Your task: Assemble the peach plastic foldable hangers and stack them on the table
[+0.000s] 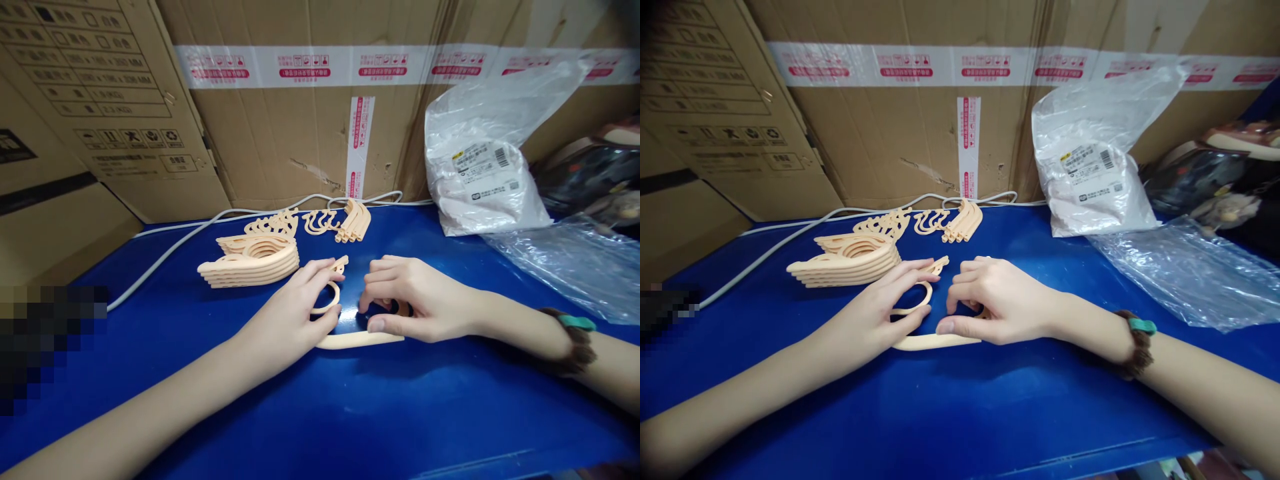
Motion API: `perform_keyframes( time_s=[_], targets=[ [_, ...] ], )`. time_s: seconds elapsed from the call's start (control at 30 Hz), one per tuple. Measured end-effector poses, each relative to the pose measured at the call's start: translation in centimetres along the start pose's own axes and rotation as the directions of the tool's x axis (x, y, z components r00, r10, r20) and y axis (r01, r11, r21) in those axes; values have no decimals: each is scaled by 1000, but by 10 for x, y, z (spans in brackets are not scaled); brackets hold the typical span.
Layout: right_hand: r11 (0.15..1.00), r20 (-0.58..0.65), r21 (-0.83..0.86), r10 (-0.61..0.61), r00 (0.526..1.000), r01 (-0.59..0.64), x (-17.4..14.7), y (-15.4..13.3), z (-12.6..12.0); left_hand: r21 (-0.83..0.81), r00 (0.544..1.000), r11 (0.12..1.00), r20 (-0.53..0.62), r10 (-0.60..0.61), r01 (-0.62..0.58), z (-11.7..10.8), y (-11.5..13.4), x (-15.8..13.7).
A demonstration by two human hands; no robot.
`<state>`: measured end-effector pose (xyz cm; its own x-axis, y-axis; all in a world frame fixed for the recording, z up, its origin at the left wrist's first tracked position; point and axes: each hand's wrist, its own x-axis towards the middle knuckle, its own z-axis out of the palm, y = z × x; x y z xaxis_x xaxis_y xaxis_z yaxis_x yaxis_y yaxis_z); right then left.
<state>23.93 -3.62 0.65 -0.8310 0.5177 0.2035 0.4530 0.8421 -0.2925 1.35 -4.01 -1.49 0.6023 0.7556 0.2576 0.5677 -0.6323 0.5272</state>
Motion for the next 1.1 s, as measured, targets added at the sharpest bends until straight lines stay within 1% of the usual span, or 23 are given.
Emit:
perform_keyframes(
  time_s=[0.1, 0.17, 0.23, 0.3, 0.37, 0.43, 0.47, 0.53, 0.6, 0.7, 0.77, 0.93, 1.0, 1.1],
  targets=[
    [1000, -10, -25, -10, 1000, 10, 0, -1, 0, -19, 1000, 1000, 2, -6, 6, 1, 1, -1],
    [998, -55, -64, -8, 998, 5, 0, -1, -1, -20, 1000, 1000, 0, 2, -2, 2, 0, -2],
    [986, -122, -163, 23, 992, -43, 0, -2, -4, -13, 1000, 1000, 1, 11, -11, 2, -1, -2],
    [937, -163, -321, 91, 982, -140, 0, -2, -6, -15, 1000, 1000, 1, 10, -10, 3, -1, -2],
    [850, -159, -475, 172, 972, -228, 0, -2, -6, -28, 1000, 1000, 3, 0, 1, 3, -1, -1],
    [789, -127, -562, 211, 969, -246, 0, -4, -4, -36, 1000, 999, 7, -13, 13, 3, -1, -1],
    [786, -104, -575, 204, 973, -226, 0, -5, -3, -34, 1000, 999, 8, -17, 18, 3, 0, -1],
    [816, -61, -557, 145, 988, -154, 1, -9, 0, -25, 1000, 999, 9, -22, 23, 3, -1, -1],
    [860, -22, -506, 57, 998, -61, 1, -16, 3, -13, 1000, 1000, 5, -20, 20, 4, -1, -1],
    [905, -2, -421, -73, 997, 65, 0, -28, 8, 0, 1000, 1000, -6, -9, 9, 4, -3, 0],
    [919, -2, -377, -122, 993, 112, -1, -34, 12, 7, 1000, 1000, -14, -7, 7, 5, -4, 0],
    [950, 26, -268, -162, 986, 163, -2, -41, 14, 15, 1000, 1000, -27, -16, 16, 6, -5, 1],
    [968, 42, -198, -147, 988, 153, -1, -40, 11, 12, 999, 1000, -26, -19, 19, 6, -5, 2],
    [993, 64, -61, -94, 994, 98, 0, -33, 7, -10, 999, 1000, -21, -30, 30, 6, -5, 2]
  ],
)
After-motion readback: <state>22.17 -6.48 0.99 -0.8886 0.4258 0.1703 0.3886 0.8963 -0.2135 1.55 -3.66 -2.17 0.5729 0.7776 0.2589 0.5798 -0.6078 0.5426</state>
